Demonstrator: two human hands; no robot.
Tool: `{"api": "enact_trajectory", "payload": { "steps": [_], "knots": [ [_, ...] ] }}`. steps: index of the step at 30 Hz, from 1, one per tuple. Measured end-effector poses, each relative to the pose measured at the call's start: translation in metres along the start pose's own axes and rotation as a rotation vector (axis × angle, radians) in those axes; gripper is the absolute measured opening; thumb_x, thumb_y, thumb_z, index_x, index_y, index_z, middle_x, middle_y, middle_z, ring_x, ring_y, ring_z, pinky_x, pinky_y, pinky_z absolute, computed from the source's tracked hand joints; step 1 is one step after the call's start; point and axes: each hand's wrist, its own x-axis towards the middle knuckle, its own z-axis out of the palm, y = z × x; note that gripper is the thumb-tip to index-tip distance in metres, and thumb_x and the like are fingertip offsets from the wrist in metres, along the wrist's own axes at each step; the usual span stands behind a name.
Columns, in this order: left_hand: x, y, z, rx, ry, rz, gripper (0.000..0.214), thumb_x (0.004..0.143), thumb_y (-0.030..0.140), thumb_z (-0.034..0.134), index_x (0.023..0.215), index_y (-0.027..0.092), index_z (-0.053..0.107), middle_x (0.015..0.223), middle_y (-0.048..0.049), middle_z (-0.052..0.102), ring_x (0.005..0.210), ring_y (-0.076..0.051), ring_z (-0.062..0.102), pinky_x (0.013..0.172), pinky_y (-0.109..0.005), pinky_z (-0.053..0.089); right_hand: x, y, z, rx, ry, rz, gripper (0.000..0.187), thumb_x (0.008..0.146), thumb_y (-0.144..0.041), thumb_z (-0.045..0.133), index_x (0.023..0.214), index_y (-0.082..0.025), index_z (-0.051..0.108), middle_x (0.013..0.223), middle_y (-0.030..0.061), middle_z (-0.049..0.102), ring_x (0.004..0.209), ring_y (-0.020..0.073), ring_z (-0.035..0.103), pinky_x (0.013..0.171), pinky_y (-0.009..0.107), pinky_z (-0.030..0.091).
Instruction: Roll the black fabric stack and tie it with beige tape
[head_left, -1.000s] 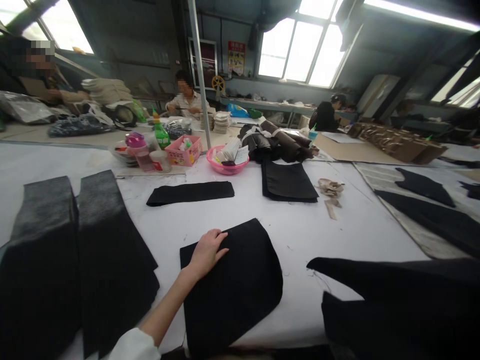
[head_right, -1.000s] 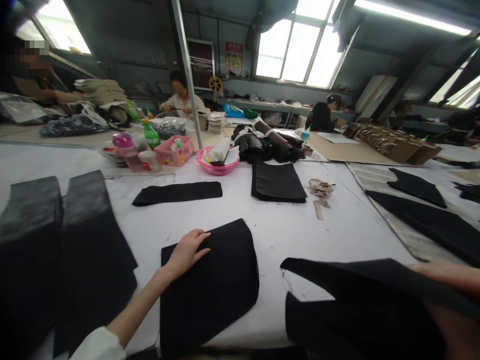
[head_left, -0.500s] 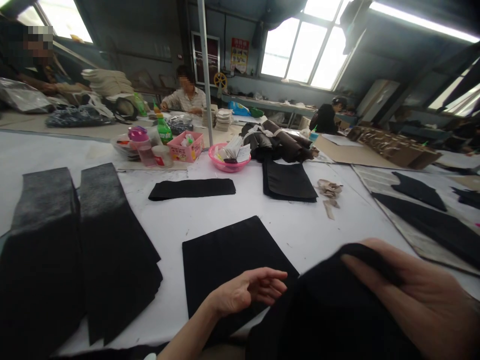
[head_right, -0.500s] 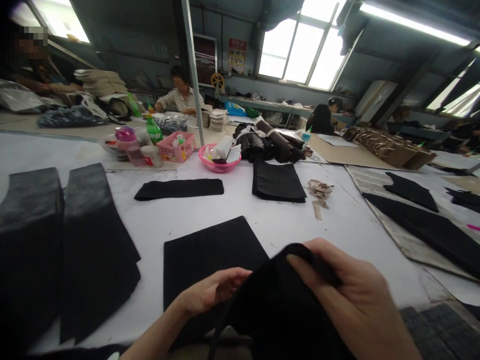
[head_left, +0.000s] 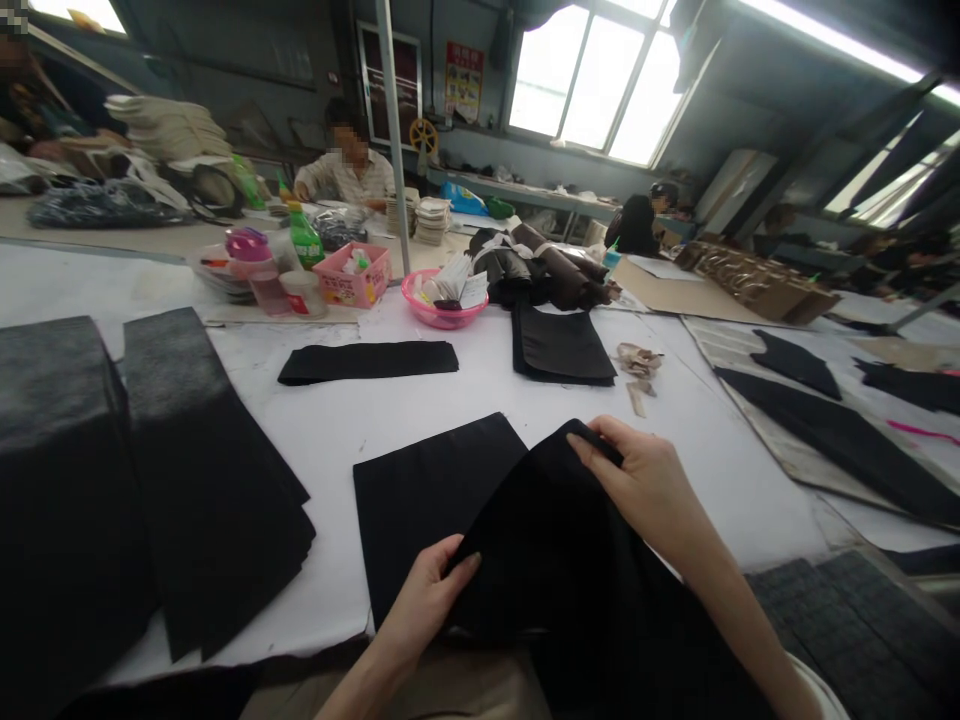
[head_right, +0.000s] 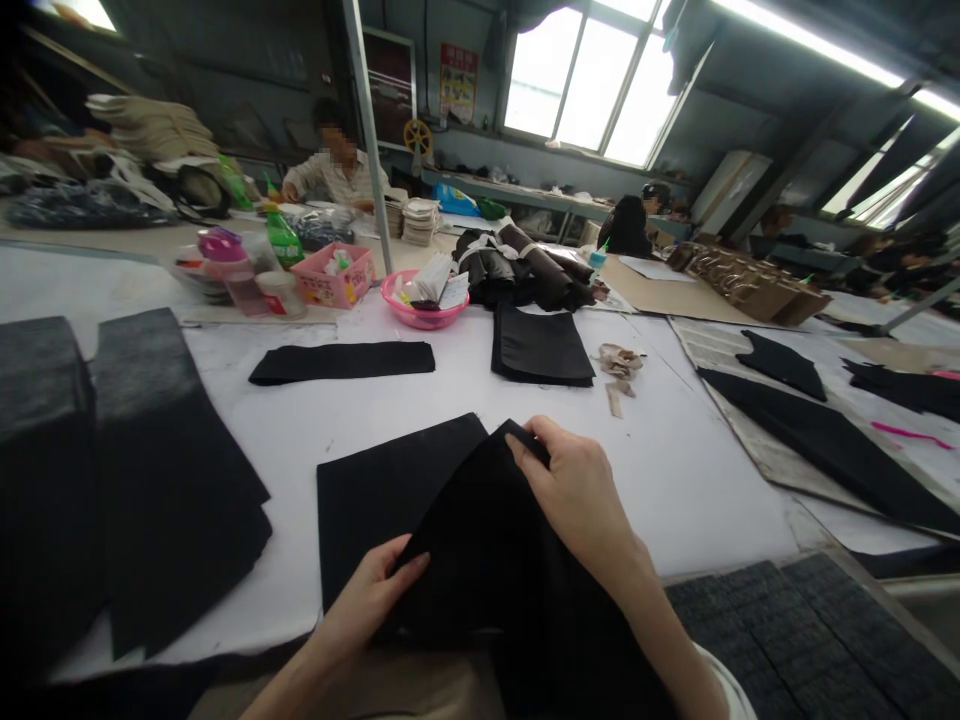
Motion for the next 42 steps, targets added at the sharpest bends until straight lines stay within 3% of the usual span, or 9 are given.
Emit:
{"api": "enact_trajectory", "payload": {
  "steps": [3, 6, 11, 14, 16, 22, 27, 31, 42],
  "knots": [
    [-0.010, 0.007, -0.023, -0.045, 0.046, -0.065, 0.031, 0.079, 0.043, 0.067, 0.089, 0.014, 0.064, 0.079, -0.0038, 0.067, 0.077, -0.020, 0.063, 0.067, -0.027, 0.049, 0.011, 0.015, -0.001, 0.081, -0.038, 0.025, 0.032, 0.088, -0.047, 0.053, 0.072, -0.019, 0.059, 0.064, -0.0021, 0.061, 0.061, 0.0137, 0.052, 0.056, 0.024, 0.036],
    [-0.018, 0.025, -0.052, 0.006, 0.134, -0.082, 0.028, 0.076, 0.042, 0.071, 0.083, 0.015, 0.064, 0.074, -0.0018, 0.067, 0.068, -0.016, 0.062, 0.061, -0.023, 0.048, 0.032, 0.040, 0.018, 0.279, -0.175, 0.069, 0.032, 0.084, -0.049, 0.057, 0.079, -0.018, 0.064, 0.077, 0.0005, 0.068, 0.072, 0.0176, 0.060, 0.063, 0.025, 0.043],
    [0.006, 0.042, -0.102, 0.055, 0.347, -0.007, 0.031, 0.073, 0.042, 0.074, 0.087, 0.017, 0.064, 0.078, -0.0019, 0.070, 0.071, -0.016, 0.064, 0.065, -0.023, 0.050, 0.070, 0.091, 0.106, 0.568, -0.442, 0.209, 0.036, 0.078, -0.049, 0.059, 0.087, -0.015, 0.067, 0.086, 0.0049, 0.072, 0.080, 0.0216, 0.065, 0.068, 0.029, 0.051],
    [0.029, 0.039, -0.124, 0.097, 0.459, 0.062, 0.039, 0.070, 0.047, 0.074, 0.092, 0.016, 0.065, 0.084, -0.0047, 0.072, 0.079, -0.020, 0.065, 0.070, -0.027, 0.051, 0.084, 0.114, 0.158, 0.493, -0.416, 0.206, 0.033, 0.076, -0.046, 0.059, 0.080, -0.015, 0.067, 0.082, 0.0045, 0.072, 0.079, 0.0225, 0.065, 0.066, 0.029, 0.051],
    [0.037, 0.034, -0.133, 0.192, 0.495, 0.107, 0.040, 0.071, 0.050, 0.071, 0.088, 0.015, 0.066, 0.082, -0.0047, 0.071, 0.077, -0.020, 0.065, 0.068, -0.026, 0.050, 0.089, 0.123, 0.178, 0.446, -0.379, 0.192, 0.030, 0.074, -0.045, 0.059, 0.075, -0.016, 0.067, 0.077, 0.0035, 0.071, 0.077, 0.0229, 0.065, 0.064, 0.029, 0.050],
    [0.044, 0.030, -0.144, 0.336, 0.522, 0.132, 0.039, 0.078, 0.053, 0.062, 0.095, 0.018, 0.064, 0.082, -0.0019, 0.070, 0.077, -0.021, 0.064, 0.067, -0.027, 0.049, 0.107, 0.133, 0.189, 0.303, -0.281, 0.152, 0.031, 0.079, -0.047, 0.055, 0.073, -0.018, 0.066, 0.072, 0.0023, 0.068, 0.073, 0.0211, 0.063, 0.061, 0.026, 0.045],
    [0.065, 0.029, -0.156, 0.811, 0.696, 0.111, 0.032, 0.083, 0.048, 0.051, 0.090, 0.020, 0.064, 0.075, -0.0021, 0.069, 0.071, -0.023, 0.064, 0.066, -0.031, 0.046, 0.125, 0.130, 0.207, 0.104, -0.220, 0.166, 0.031, 0.084, -0.043, 0.053, 0.068, -0.018, 0.061, 0.068, 0.0021, 0.065, 0.067, 0.0179, 0.059, 0.059, 0.025, 0.038],
    [0.076, 0.026, -0.161, 0.930, 0.735, 0.119, 0.025, 0.083, 0.041, 0.050, 0.093, 0.022, 0.063, 0.086, -0.0047, 0.070, 0.083, -0.026, 0.064, 0.076, -0.034, 0.044, 0.127, 0.125, 0.223, -0.048, -0.192, 0.192, 0.026, 0.087, -0.040, 0.054, 0.075, -0.020, 0.063, 0.078, 0.0047, 0.068, 0.075, 0.0194, 0.061, 0.063, 0.026, 0.037],
    [0.075, 0.024, -0.141, 1.381, 0.843, 0.004, 0.028, 0.094, 0.035, 0.039, 0.114, 0.022, 0.053, 0.100, -0.0084, 0.070, 0.085, -0.028, 0.067, 0.068, -0.035, 0.047, 0.116, 0.115, 0.232, -0.247, -0.170, 0.168, 0.022, 0.093, -0.040, 0.049, 0.101, -0.023, 0.061, 0.093, 0.0065, 0.070, 0.086, 0.0211, 0.065, 0.069, 0.028, 0.042]
  ]
}}
